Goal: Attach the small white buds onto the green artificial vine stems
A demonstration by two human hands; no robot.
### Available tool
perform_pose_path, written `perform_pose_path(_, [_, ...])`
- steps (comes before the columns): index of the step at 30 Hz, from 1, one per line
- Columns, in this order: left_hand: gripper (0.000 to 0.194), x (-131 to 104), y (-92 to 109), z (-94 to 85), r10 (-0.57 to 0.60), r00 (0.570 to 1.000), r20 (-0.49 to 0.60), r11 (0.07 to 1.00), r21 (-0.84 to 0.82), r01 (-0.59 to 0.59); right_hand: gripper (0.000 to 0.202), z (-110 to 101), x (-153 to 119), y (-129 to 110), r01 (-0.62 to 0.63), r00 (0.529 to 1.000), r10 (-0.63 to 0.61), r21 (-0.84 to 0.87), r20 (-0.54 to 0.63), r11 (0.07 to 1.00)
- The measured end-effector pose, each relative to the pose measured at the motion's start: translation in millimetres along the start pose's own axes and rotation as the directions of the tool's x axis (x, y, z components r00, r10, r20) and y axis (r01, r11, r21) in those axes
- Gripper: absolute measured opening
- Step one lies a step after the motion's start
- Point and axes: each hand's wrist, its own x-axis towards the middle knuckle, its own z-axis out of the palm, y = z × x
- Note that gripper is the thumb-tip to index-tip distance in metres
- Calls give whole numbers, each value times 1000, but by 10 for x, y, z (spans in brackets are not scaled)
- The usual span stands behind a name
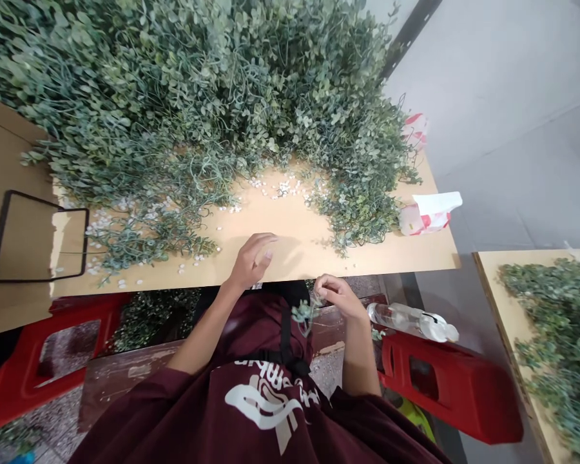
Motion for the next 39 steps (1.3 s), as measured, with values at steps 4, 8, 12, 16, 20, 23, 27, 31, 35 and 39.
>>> perform_pose_path(4, [33,21,4,20,1,1000,-24,1000,-7,-1,20,-368,-139,88,-171,982,187,-295,28,940])
perform_pose_path(8, [30,27,-5,42,-5,999,-48,1000,14,6,24,-535,-62,286,-348,923,194,-509,-332,787])
perform_pose_path(12, [26,-35,-12,34,38,996,-79,995,97,-30,31,-448,15,238,-423,906,339,-515,-253,746])
perform_pose_path(16, [26,-152,-19,-10,67,994,-91,966,257,-41,33,-273,103,-213,-297,893,429,-535,137,791])
perform_pose_path(20, [27,-163,-66,-23,-29,990,-137,946,317,72,36,-102,478,-844,40,924,155,-493,350,869])
perform_pose_path(23, [32,-71,-107,12,-113,983,-143,907,390,161,38,80,1071,-1262,276,947,-106,-603,302,748])
perform_pose_path(27, [42,35,-118,71,-157,980,-122,844,498,197,42,384,2051,-1692,451,873,-424,-731,241,512])
perform_pose_path(31, [44,40,-129,86,-192,972,-139,824,515,236,49,599,2749,-2028,229,862,-490,-962,131,146])
perform_pose_path(35, [44,33,-163,62,-211,967,-144,816,519,255,34,657,3009,-2242,66,898,-431,-995,91,-72])
perform_pose_path(39, [43,42,-177,42,-214,966,-144,829,496,257,24,579,3018,-2392,83,875,-470,-993,114,-87])
